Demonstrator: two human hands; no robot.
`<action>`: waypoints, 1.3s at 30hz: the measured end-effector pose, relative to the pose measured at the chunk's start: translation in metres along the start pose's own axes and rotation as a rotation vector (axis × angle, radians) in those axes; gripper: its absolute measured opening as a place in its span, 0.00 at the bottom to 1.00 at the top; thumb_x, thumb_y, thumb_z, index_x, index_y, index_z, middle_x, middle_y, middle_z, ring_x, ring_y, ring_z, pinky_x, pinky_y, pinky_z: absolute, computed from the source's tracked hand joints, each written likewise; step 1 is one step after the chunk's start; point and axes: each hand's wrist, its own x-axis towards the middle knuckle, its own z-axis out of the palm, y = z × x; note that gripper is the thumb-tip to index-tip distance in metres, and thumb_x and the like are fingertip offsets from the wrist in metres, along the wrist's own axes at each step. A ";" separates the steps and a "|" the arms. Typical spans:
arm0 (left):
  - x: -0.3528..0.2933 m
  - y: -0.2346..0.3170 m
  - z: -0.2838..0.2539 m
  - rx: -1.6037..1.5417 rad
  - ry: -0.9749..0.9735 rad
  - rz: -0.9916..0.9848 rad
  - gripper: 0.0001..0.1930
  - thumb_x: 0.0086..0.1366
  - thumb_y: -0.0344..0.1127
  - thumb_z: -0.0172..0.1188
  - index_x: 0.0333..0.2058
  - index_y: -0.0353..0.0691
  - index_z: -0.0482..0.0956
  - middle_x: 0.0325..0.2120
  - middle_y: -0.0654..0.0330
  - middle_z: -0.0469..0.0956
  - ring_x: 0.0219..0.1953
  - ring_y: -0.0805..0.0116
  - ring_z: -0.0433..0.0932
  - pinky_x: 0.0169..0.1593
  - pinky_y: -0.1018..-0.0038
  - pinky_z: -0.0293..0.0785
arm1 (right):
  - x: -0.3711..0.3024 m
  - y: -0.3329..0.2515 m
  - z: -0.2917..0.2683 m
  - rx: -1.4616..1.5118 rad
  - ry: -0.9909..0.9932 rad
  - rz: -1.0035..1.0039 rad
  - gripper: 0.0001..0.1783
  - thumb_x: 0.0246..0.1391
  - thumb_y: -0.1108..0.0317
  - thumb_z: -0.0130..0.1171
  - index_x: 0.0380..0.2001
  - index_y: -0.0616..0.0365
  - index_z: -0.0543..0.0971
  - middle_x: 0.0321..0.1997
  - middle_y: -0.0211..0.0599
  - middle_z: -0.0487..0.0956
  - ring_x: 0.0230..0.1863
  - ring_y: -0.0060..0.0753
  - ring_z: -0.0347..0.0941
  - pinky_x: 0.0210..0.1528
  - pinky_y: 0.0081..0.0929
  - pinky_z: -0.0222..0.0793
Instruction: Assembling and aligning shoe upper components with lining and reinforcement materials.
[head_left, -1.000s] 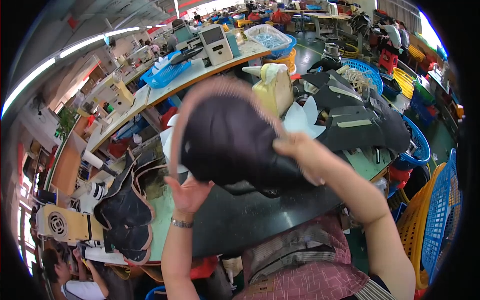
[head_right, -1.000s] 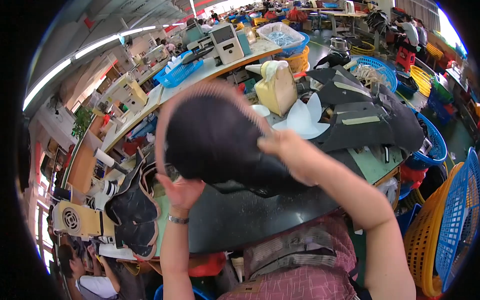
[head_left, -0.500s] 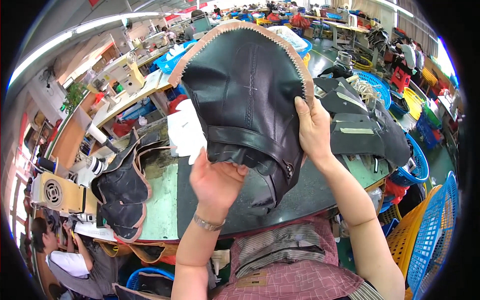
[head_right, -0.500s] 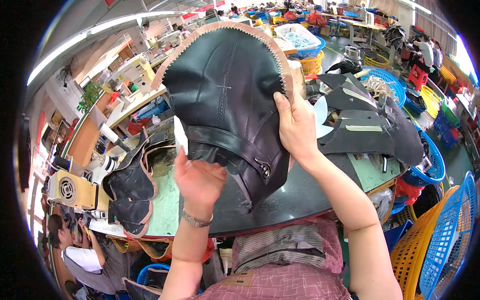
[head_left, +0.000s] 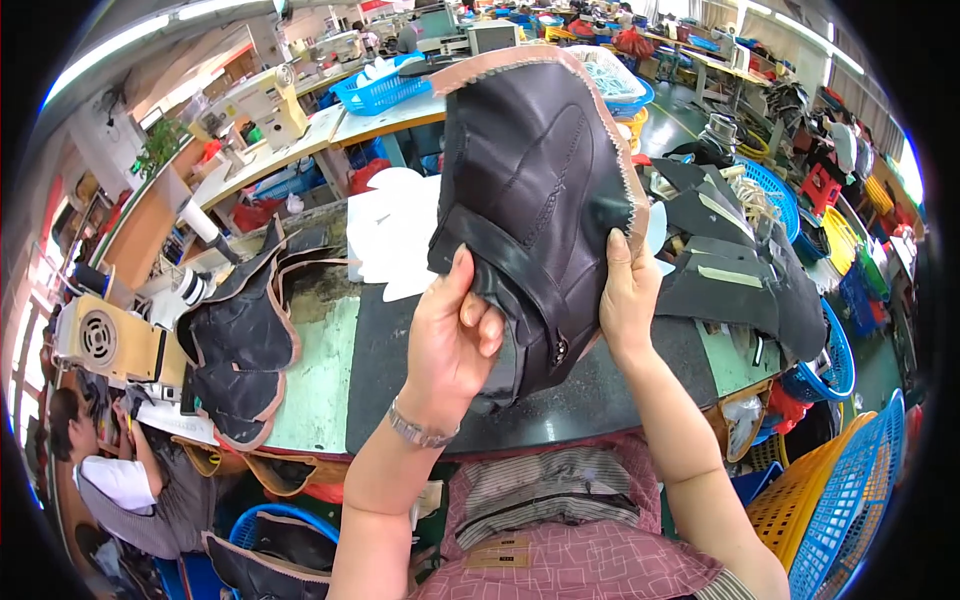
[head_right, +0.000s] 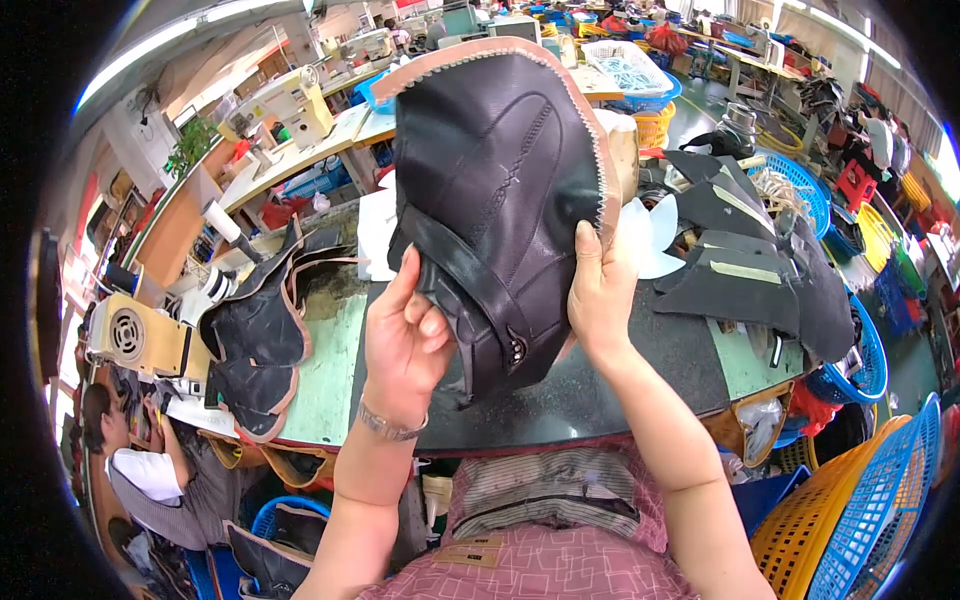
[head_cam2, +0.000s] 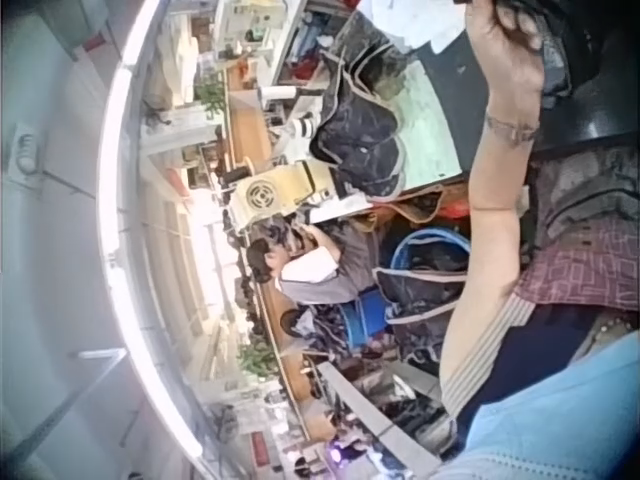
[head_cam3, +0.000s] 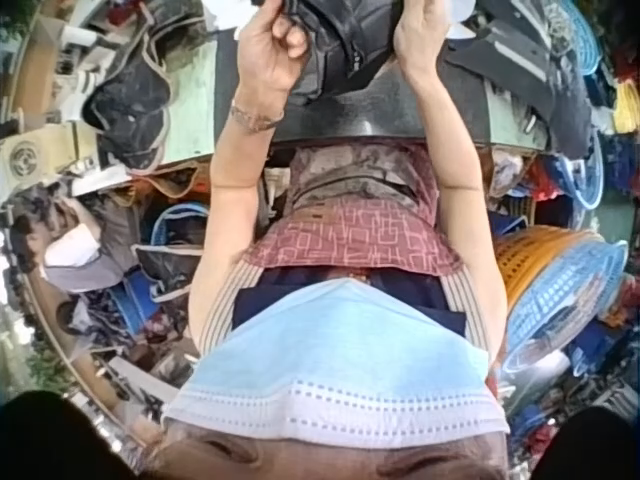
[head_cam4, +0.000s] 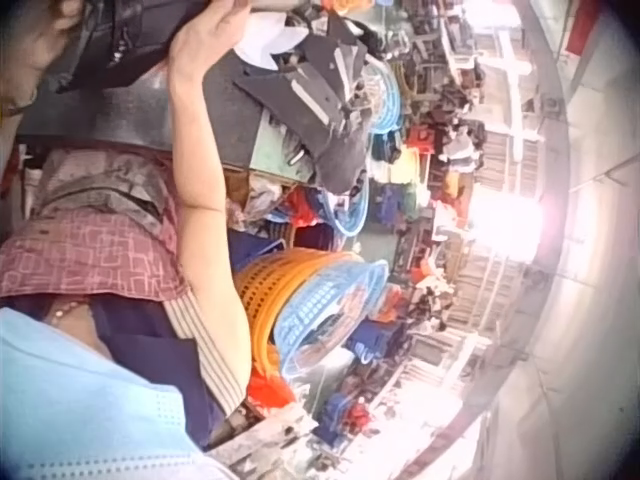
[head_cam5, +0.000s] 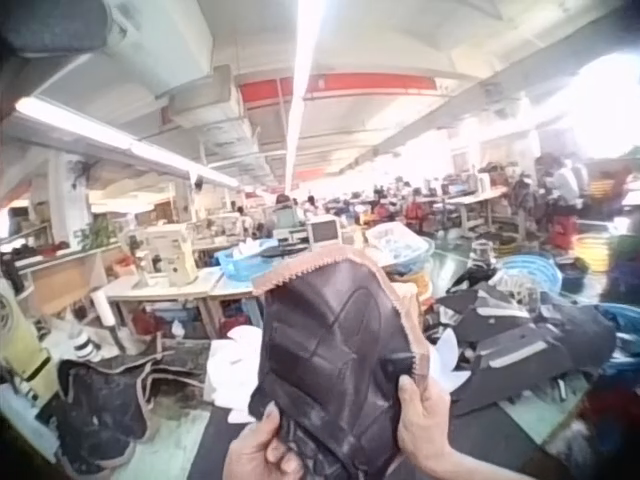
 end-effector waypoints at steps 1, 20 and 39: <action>0.001 0.002 -0.003 -0.002 0.002 0.007 0.22 0.66 0.46 0.44 0.13 0.46 0.70 0.06 0.67 0.68 0.09 0.71 0.69 0.10 0.79 0.61 | -0.002 0.003 0.001 0.007 -0.001 0.027 0.15 0.59 0.68 0.45 0.46 0.67 0.68 0.43 0.37 0.72 0.46 0.28 0.64 0.52 0.26 0.57; 0.002 0.000 -0.003 0.760 0.002 0.130 0.07 0.58 0.39 0.54 0.29 0.43 0.74 0.11 0.70 0.68 0.09 0.81 0.63 0.12 0.84 0.56 | -0.040 0.021 0.014 -0.073 -0.037 0.095 0.14 0.57 0.67 0.49 0.41 0.68 0.72 0.33 0.34 0.75 0.35 0.22 0.68 0.41 0.22 0.64; -0.031 0.050 0.009 1.646 -0.560 0.387 0.10 0.57 0.30 0.56 0.38 0.37 0.77 0.23 0.53 0.77 0.24 0.68 0.77 0.30 0.76 0.71 | 0.044 -0.099 -0.019 -0.483 -1.010 -0.294 0.20 0.35 0.57 0.69 0.25 0.62 0.75 0.17 0.39 0.73 0.19 0.30 0.71 0.23 0.25 0.64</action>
